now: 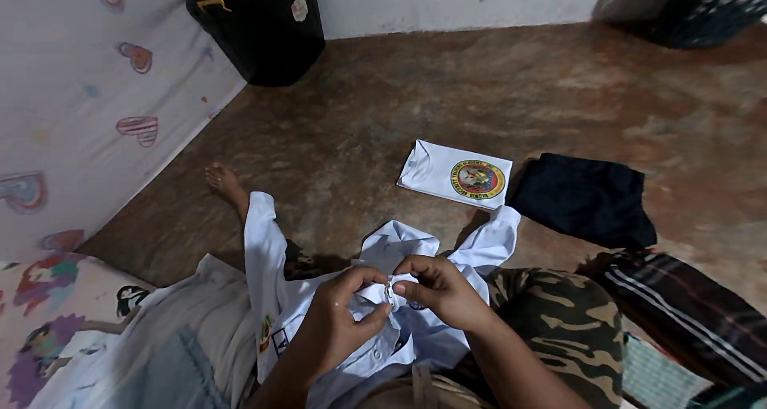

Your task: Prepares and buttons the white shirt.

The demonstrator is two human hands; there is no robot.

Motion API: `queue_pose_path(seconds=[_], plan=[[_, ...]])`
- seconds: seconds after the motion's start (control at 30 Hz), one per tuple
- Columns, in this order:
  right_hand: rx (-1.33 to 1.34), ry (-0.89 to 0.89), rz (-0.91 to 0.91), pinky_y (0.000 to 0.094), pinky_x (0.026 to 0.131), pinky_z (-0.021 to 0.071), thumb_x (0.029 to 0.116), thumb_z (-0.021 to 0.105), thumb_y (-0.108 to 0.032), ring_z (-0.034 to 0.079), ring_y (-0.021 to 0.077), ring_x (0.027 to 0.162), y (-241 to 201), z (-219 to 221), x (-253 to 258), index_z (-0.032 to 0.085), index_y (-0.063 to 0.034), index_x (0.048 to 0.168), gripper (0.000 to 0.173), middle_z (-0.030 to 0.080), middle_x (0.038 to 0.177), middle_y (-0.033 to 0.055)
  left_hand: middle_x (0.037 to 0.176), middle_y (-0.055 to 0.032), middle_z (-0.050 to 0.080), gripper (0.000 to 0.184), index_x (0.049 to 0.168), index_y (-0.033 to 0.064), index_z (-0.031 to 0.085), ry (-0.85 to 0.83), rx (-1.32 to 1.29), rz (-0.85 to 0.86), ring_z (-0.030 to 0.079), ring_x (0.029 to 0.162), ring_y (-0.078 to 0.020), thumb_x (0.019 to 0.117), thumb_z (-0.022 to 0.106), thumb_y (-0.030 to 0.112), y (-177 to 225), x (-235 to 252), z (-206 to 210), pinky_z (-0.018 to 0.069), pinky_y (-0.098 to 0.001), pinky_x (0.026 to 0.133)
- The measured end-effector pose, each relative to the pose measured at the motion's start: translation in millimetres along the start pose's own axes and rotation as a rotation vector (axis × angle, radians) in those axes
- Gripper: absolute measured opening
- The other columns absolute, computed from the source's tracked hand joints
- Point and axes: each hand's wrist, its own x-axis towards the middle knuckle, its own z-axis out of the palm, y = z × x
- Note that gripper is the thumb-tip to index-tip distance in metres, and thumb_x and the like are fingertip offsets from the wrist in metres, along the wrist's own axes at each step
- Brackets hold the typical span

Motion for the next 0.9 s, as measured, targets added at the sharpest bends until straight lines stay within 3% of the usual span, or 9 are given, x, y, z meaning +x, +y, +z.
queue_pose_path(seconds=[0.07, 0.2, 0.47, 0.9], plan=[[0.015, 0.023, -0.008, 0.0137, 0.060, 0.0473, 0.0967, 0.068, -0.012, 0.056, -0.0054, 0.066, -1.4, 1.5, -1.1, 0.069, -0.0046, 0.096, 0.008, 0.064, 0.077, -0.0085, 0.108, -0.0063, 0.072, 0.038, 0.115, 0.0010, 0.066, 0.002, 0.069, 0.011, 0.067, 0.101, -0.0039, 0.0844, 0.081, 0.017, 3.6, -1.4, 1.7, 0.0568, -0.0199, 0.090], [0.026, 0.050, -0.019, 0.0140, 0.059, 0.0475, 0.0963, 0.068, -0.012, 0.056, -0.0050, 0.065, -4.4, 4.7, -2.7, 0.069, -0.0048, 0.095, 0.008, 0.065, 0.076, -0.0083, 0.105, -0.0102, 0.071, 0.037, 0.113, 0.0017, 0.066, 0.081, 0.248, 0.040, 0.067, 0.100, -0.0067, 0.0834, 0.081, 0.018, 10.3, -3.1, 10.2, 0.0537, -0.0178, 0.090], [0.050, 0.048, -0.058, 0.0138, 0.062, 0.0497, 0.0962, 0.068, -0.011, 0.059, -0.0051, 0.069, -10.3, 4.2, -5.0, 0.069, -0.0048, 0.095, 0.007, 0.066, 0.079, -0.0080, 0.106, -0.0066, 0.070, 0.026, 0.113, 0.0031, 0.066, 0.108, 0.173, 0.084, 0.065, 0.102, -0.0020, 0.0946, 0.071, 0.022, 10.5, -5.1, 10.5, 0.0535, -0.0158, 0.091], [0.061, 0.056, -0.109, 0.0140, 0.062, 0.0504, 0.0973, 0.067, -0.012, 0.060, -0.0045, 0.069, -20.4, 8.4, -8.4, 0.069, -0.0048, 0.095, 0.008, 0.067, 0.079, -0.0069, 0.101, -0.0075, 0.070, 0.018, 0.107, 0.0055, 0.070, 0.160, 0.370, 0.246, 0.065, 0.100, -0.0057, 0.0987, 0.065, 0.021, 20.0, -4.0, 10.3, 0.0493, -0.0125, 0.093]])
